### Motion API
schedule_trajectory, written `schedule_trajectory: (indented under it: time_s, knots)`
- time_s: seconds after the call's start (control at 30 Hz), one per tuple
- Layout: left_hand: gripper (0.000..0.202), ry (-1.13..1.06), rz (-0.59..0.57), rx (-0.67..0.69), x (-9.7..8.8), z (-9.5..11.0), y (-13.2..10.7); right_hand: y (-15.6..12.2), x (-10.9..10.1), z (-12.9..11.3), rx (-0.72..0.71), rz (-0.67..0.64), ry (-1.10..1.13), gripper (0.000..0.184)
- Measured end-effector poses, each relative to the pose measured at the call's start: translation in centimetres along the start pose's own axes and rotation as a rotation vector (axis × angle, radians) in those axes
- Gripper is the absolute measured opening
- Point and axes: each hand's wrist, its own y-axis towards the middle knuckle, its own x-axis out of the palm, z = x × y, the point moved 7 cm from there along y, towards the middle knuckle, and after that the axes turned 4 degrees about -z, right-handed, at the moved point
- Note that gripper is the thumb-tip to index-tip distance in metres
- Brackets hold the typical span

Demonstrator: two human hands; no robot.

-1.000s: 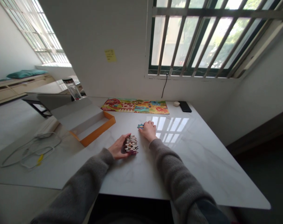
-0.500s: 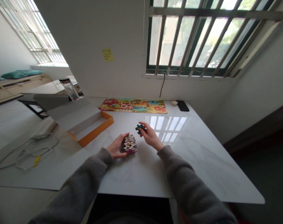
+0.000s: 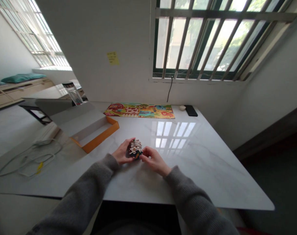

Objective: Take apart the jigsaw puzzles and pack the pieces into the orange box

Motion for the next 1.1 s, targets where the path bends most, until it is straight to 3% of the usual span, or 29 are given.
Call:
schedule_trajectory:
  time_s: [0.2, 0.4, 0.53, 0.73, 0.87, 0.97, 1.1]
  knots:
    - [0.094, -0.041, -0.007, 0.011, 0.3, -0.8, 0.1, -0.2, -0.5, -0.3, -0.099, 0.172, -0.632, 0.013]
    - [0.109, -0.079, -0.056, 0.047, 0.6, -1.8, -0.2, -0.6, 0.7, -1.2, -0.124, 0.080, -1.084, 0.014]
    - [0.115, 0.034, -0.058, 0.014, 0.9, -1.1, -0.2, -0.6, 1.6, -1.5, -0.092, 0.065, -1.268, 0.021]
    - [0.097, 0.166, 0.042, -0.017, 1.1, 0.8, 0.0, -0.5, 2.0, -1.0, -0.064, 0.045, -1.251, 0.018]
    - [0.094, 0.164, 0.063, -0.025, 1.1, 0.3, 0.0, -0.6, 0.6, -0.9, -0.067, 0.103, -1.010, 0.024]
    - [0.093, 0.126, 0.057, 0.013, 1.1, 0.3, -0.1, -0.6, 0.1, -0.8, -0.146, 0.070, -0.759, 0.052]
    - [0.093, 0.069, 0.044, 0.073, 1.2, 0.9, 0.0, 0.2, 0.9, -0.2, -0.163, -0.129, -0.564, 0.086]
